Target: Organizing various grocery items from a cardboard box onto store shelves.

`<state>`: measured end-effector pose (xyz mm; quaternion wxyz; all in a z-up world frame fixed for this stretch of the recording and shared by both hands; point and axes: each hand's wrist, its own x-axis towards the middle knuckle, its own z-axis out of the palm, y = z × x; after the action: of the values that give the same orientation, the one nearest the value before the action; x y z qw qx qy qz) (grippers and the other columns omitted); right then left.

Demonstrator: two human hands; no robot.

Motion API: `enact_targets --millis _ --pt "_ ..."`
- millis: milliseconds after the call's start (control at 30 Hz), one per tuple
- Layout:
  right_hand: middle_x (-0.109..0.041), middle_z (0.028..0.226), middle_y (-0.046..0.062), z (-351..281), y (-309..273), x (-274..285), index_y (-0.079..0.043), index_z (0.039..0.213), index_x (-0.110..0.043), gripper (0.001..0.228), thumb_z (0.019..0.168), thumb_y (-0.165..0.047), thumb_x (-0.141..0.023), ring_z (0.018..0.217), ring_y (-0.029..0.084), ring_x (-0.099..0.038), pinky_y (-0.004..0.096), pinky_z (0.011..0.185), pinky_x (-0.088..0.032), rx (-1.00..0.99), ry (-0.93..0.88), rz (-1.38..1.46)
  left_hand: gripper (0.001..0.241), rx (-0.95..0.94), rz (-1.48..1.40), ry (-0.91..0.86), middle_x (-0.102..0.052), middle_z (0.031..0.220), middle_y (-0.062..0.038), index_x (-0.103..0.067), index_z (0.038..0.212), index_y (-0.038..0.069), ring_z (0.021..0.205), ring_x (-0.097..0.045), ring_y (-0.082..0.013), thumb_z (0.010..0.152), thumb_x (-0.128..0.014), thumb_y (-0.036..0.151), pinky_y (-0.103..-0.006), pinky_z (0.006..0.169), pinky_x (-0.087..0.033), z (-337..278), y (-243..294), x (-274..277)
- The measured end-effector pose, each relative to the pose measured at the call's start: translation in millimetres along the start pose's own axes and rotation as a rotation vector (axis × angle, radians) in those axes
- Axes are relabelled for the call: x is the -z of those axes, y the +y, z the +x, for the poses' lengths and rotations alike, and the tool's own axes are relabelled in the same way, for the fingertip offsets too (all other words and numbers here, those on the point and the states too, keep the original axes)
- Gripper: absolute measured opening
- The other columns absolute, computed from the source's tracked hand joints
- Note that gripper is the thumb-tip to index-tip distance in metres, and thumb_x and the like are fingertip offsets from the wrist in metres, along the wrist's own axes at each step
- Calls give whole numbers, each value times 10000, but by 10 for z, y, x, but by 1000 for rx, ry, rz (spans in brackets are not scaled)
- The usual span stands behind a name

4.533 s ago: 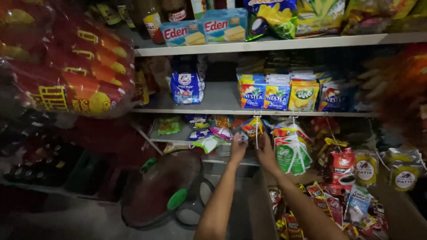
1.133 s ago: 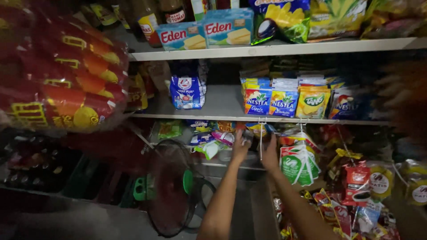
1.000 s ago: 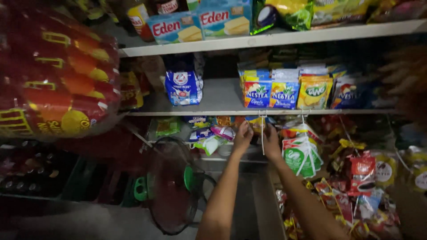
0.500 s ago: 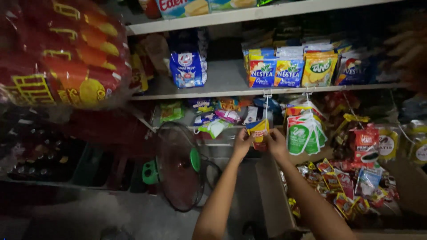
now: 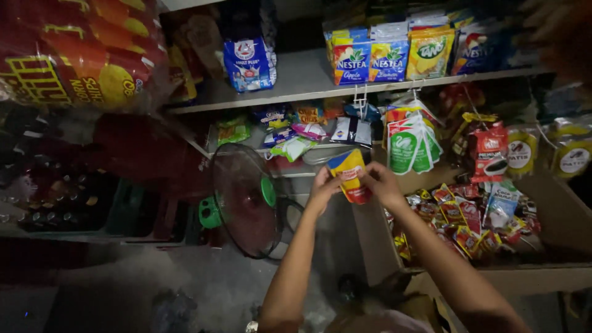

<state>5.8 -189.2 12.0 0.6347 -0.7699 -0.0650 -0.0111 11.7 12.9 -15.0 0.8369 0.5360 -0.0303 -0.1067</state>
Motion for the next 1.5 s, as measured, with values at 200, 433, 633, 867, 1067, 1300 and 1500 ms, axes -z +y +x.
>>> enact_targets --millis 200,433,633,867,1067,1300,1500 --pt "-604 816 -28 -298 784 102 -52 897 -634 178 983 -181 -722 767 62 -532 264 676 -467 57 -96 34 381 65 129 -28 -703 1182 -41 -609 1286 100 1044 -693 -143 942 -722 220 -331 850 -582 -284 -266 -2" --pt "-639 863 -1 -903 1202 896 -69 970 -645 95 948 -143 -699 770 73 -582 271 672 -504 -211 -17 107 377 253 79 -48 -699 1222 -12 -588 1292 133 1085 -676 -125 958 -712 258 -333 887 -568 -262 -1252 -664" --pt "-691 920 42 -1515 1639 1860 -59 1086 -631 154 963 -128 -691 799 141 -651 309 692 -548 -295 85 -44 421 417 25 -63 -676 1204 -8 -585 1306 163 1077 -676 -153 924 -726 264 -358 855 -605 -252 -2262 -1619" --pt "-645 988 92 -1912 2391 2906 -80 1233 -544 384 865 -52 -648 830 216 -676 356 699 -563 -459 169 37 524 531 81 133 -604 1197 -45 -496 1380 151 1081 -638 -205 952 -721 353 -391 815 -607 -244 -3736 -2622" --pt "-696 1101 155 -2221 3019 3737 -48 1248 -654 354 898 -102 -673 972 262 -685 387 856 -541 -425 161 -331 632 442 300 -63 -562 1371 -101 -427 1479 101 1225 -564 -267 930 -713 228 -433 964 -498 -157 -4663 -3370" --pt "-733 1082 169 -2170 2882 3764 -51 1238 -669 305 956 -166 -679 971 265 -710 378 866 -543 -576 127 -291 554 309 514 -197 -632 1391 -143 -540 1452 22 1278 -597 -252 901 -574 69 -360 1068 -458 -167 -4879 -3598" --pt "-734 1083 177 -1845 3074 3220 -30 1255 -635 461 795 0 -637 974 281 -697 375 867 -554 -374 -55 39 552 399 439 -19 -686 1318 -120 -584 1416 51 1202 -636 -230 865 -556 42 -345 1024 -491 -11 -4220 -3118"
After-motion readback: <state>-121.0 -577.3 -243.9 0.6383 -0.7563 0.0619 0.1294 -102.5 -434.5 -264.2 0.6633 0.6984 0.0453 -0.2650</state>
